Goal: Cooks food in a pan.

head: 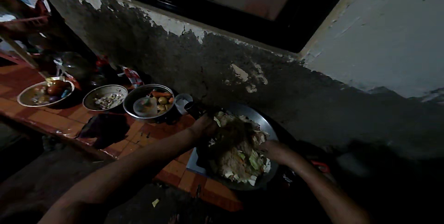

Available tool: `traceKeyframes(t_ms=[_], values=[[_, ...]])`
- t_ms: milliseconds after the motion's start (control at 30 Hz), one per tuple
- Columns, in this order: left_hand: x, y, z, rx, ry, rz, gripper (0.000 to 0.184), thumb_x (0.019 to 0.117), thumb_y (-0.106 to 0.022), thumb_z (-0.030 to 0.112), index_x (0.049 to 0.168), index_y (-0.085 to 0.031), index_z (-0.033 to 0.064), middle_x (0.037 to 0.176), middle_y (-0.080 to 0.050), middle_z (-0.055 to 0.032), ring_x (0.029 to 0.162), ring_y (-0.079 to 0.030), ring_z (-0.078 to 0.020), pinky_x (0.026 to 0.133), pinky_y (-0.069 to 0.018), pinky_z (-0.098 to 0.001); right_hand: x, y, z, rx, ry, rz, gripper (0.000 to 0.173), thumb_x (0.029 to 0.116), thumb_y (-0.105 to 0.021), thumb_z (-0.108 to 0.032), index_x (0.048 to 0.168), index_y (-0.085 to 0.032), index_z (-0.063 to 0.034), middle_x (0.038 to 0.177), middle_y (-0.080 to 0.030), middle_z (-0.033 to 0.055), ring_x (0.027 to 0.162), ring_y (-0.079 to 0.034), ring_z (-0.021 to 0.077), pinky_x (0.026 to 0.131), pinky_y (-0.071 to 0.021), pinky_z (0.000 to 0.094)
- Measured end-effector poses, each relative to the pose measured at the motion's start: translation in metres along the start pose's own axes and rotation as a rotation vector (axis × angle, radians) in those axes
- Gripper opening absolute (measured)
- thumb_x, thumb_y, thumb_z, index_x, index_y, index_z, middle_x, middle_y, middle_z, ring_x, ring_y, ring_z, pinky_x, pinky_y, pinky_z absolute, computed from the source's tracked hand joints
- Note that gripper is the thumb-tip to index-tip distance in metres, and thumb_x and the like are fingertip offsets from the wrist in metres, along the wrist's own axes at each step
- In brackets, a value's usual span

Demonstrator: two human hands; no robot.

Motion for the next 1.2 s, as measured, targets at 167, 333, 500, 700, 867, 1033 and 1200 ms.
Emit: traceKeyframes(t_ms=[167, 333, 500, 700, 867, 1033, 1200], values=[[0.0, 0.0, -0.005, -0.004, -0.024, 0.059, 0.02, 0.102, -0.054, 0.004, 0.111, -0.067, -0.0077, 0.117, -0.067, -0.029, 0.118, -0.06, -0.0475, 0.104, -0.0435, -0.0602, 0.009, -0.009, 0.024, 0.23, -0.011, -0.062, 0.035, 0.1082, -0.052, -0.017, 0.142, -0.059, -0.0095, 0.102, -0.065, 0.0189, 0.073, -0.058, 0.0225, 0.069, -0.0507, 0.0403], [-0.022, 0.019, -0.008, -0.043, -0.02, 0.162, 0.017, 0.1007, -0.058, 0.006, 0.108, -0.069, -0.0043, 0.107, -0.07, -0.0246, 0.108, -0.066, -0.0435, 0.099, -0.0464, -0.059, -0.024, 0.02, 0.028, 0.244, -0.044, -0.056, 0.034, 0.1085, -0.051, -0.017, 0.141, -0.059, -0.0123, 0.082, -0.058, 0.0094, 0.06, -0.048, 0.0135, 0.057, -0.0447, 0.031], [-0.047, 0.037, 0.001, 0.023, 0.034, 0.17, 0.022, 0.1015, -0.053, 0.001, 0.116, -0.068, -0.0058, 0.113, -0.069, -0.0234, 0.114, -0.063, -0.0413, 0.108, -0.0417, -0.0558, -0.047, 0.046, 0.021, 0.223, -0.103, -0.076, 0.036, 0.1102, -0.049, -0.018, 0.145, -0.056, -0.0142, 0.08, -0.055, 0.0058, 0.058, -0.045, 0.0106, 0.055, -0.0415, 0.0278], [-0.044, 0.029, -0.003, 0.127, 0.075, 0.19, 0.027, 0.1033, -0.046, -0.003, 0.122, -0.065, -0.0073, 0.121, -0.067, -0.0249, 0.119, -0.061, -0.0421, 0.108, -0.0407, -0.0571, -0.06, 0.067, 0.007, 0.324, -0.13, -0.082, 0.034, 0.1103, -0.047, -0.016, 0.143, -0.056, -0.0123, 0.071, -0.049, 0.0001, 0.049, -0.041, 0.005, 0.046, -0.0372, 0.0201], [-0.049, 0.035, -0.012, 0.168, 0.179, 0.123, 0.024, 0.1017, -0.051, -0.002, 0.12, -0.065, -0.0067, 0.118, -0.067, -0.0248, 0.113, -0.062, -0.0419, 0.104, -0.0416, -0.0581, -0.055, 0.08, -0.016, 0.269, -0.086, -0.05, 0.034, 0.1095, -0.049, -0.015, 0.143, -0.058, -0.0123, 0.069, -0.051, 0.0013, 0.047, -0.042, 0.0054, 0.045, -0.0378, 0.0208], [-0.051, 0.035, -0.025, 0.167, 0.193, 0.149, 0.025, 0.1001, -0.056, 0.003, 0.121, -0.066, -0.0047, 0.119, -0.067, -0.0223, 0.114, -0.062, -0.0396, 0.104, -0.0397, -0.0578, -0.044, 0.076, -0.054, 0.135, -0.073, -0.039, 0.032, 0.1089, -0.052, -0.017, 0.139, -0.062, -0.013, 0.074, -0.056, 0.0048, 0.052, -0.044, 0.0076, 0.051, -0.0395, 0.0238], [-0.051, 0.029, -0.029, 0.217, 0.208, 0.083, 0.028, 0.1018, -0.053, 0.001, 0.127, -0.062, -0.0068, 0.129, -0.062, -0.0242, 0.122, -0.058, -0.0415, 0.107, -0.0388, -0.0585, -0.03, 0.064, -0.105, -0.027, 0.058, -0.051, 0.034, 0.1079, -0.051, -0.012, 0.14, -0.06, -0.0058, 0.111, -0.066, 0.0198, 0.088, -0.061, 0.0242, 0.082, -0.0504, 0.0418]])
Point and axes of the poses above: each hand's wrist, its own x-axis towards the middle knuckle, its own y-axis out of the back of the hand, z = x × y, the point moved 8 cm from there along x, towards the middle knuckle
